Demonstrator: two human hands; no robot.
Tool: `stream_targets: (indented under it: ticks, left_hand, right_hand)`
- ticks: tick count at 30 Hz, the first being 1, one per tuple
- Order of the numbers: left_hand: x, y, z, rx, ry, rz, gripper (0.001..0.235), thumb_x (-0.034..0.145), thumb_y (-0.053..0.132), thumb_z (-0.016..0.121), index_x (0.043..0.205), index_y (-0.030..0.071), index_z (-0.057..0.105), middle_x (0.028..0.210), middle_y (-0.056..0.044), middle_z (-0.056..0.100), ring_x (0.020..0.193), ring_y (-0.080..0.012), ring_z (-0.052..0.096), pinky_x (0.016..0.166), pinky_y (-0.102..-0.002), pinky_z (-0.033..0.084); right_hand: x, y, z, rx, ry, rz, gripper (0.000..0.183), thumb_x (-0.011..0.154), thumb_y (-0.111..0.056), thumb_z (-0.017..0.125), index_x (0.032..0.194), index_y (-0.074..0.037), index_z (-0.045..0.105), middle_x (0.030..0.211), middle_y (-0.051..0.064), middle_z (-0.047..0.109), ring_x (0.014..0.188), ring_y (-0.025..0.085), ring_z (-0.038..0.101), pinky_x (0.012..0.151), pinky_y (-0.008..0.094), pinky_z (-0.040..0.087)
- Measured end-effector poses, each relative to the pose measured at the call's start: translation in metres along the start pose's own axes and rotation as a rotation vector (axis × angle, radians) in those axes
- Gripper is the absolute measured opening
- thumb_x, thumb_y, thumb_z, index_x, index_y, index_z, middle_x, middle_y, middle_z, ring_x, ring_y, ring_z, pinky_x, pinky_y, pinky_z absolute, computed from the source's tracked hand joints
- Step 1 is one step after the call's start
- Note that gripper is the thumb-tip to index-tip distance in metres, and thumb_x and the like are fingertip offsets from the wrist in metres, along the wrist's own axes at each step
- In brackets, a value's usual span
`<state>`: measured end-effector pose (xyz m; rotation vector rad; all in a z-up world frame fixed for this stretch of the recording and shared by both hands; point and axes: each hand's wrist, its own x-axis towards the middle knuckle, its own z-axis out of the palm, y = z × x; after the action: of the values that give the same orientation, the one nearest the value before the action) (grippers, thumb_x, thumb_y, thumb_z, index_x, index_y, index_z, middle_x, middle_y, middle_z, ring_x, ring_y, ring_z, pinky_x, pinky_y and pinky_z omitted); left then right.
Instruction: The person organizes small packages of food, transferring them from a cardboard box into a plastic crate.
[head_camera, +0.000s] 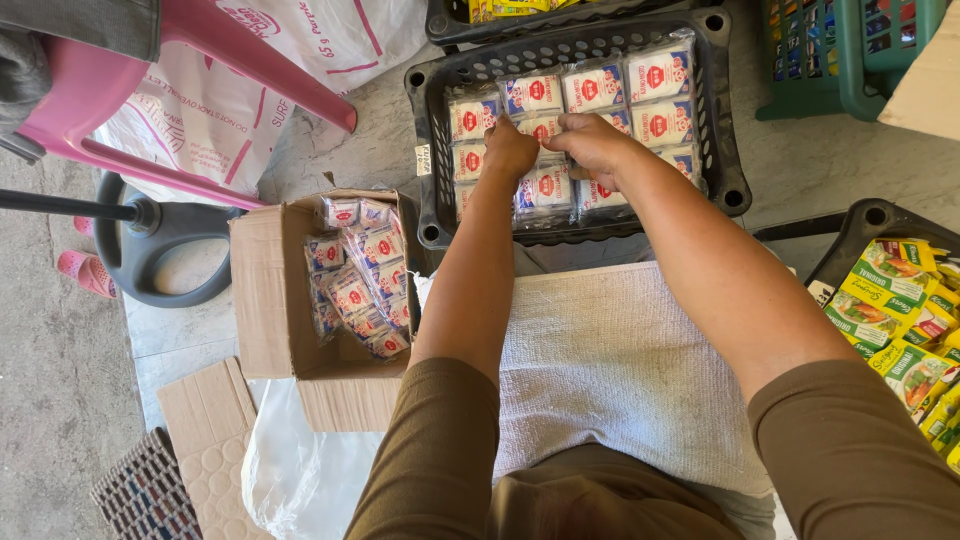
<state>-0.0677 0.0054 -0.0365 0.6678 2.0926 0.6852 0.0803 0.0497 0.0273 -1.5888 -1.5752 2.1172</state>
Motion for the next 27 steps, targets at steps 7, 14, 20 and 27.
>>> stream_targets:
  ticks: [7, 14, 20, 27]
  left_hand:
    - [0.004, -0.005, 0.001, 0.011, 0.014, 0.052, 0.085, 0.085, 0.012, 0.067, 0.159, 0.007, 0.026, 0.158, -0.024, 0.032, 0.143, -0.0419, 0.043, 0.114, -0.043, 0.043]
    - [0.012, -0.01, 0.002, -0.016, 0.019, 0.145, 0.078, 0.083, 0.009, 0.063, 0.156, 0.003, 0.035, 0.153, -0.026, 0.043, 0.139, -0.04, 0.049, 0.112, -0.041, 0.046]
    - [0.001, -0.003, 0.0, 0.008, 0.019, 0.109, 0.076, 0.085, 0.011, 0.064, 0.156, 0.006, 0.036, 0.155, -0.023, 0.042, 0.14, -0.04, 0.048, 0.112, -0.042, 0.045]
    - [-0.001, 0.0, 0.001, 0.071, 0.023, 0.069, 0.077, 0.09, 0.019, 0.066, 0.158, 0.01, 0.033, 0.159, -0.02, 0.036, 0.141, -0.0416, 0.046, 0.113, -0.044, 0.045]
  right_hand:
    - [0.004, 0.003, 0.0, 0.006, -0.012, -0.021, 0.079, 0.091, -0.026, 0.071, 0.159, -0.009, 0.033, 0.16, 0.013, 0.043, 0.142, 0.029, 0.046, 0.109, 0.046, 0.045]
    - [0.0, 0.0, -0.001, 0.011, -0.023, -0.043, 0.079, 0.09, -0.028, 0.072, 0.158, -0.01, 0.036, 0.156, 0.011, 0.049, 0.138, 0.025, 0.051, 0.1, 0.042, 0.051]
    - [0.005, 0.005, 0.0, 0.027, -0.039, -0.06, 0.076, 0.091, -0.029, 0.071, 0.157, -0.01, 0.039, 0.151, 0.009, 0.055, 0.131, 0.022, 0.054, 0.094, 0.041, 0.052]
    - [0.005, 0.004, 0.0, 0.024, -0.037, -0.059, 0.073, 0.092, -0.028, 0.07, 0.157, -0.012, 0.04, 0.148, 0.006, 0.057, 0.126, 0.02, 0.057, 0.086, 0.038, 0.054]
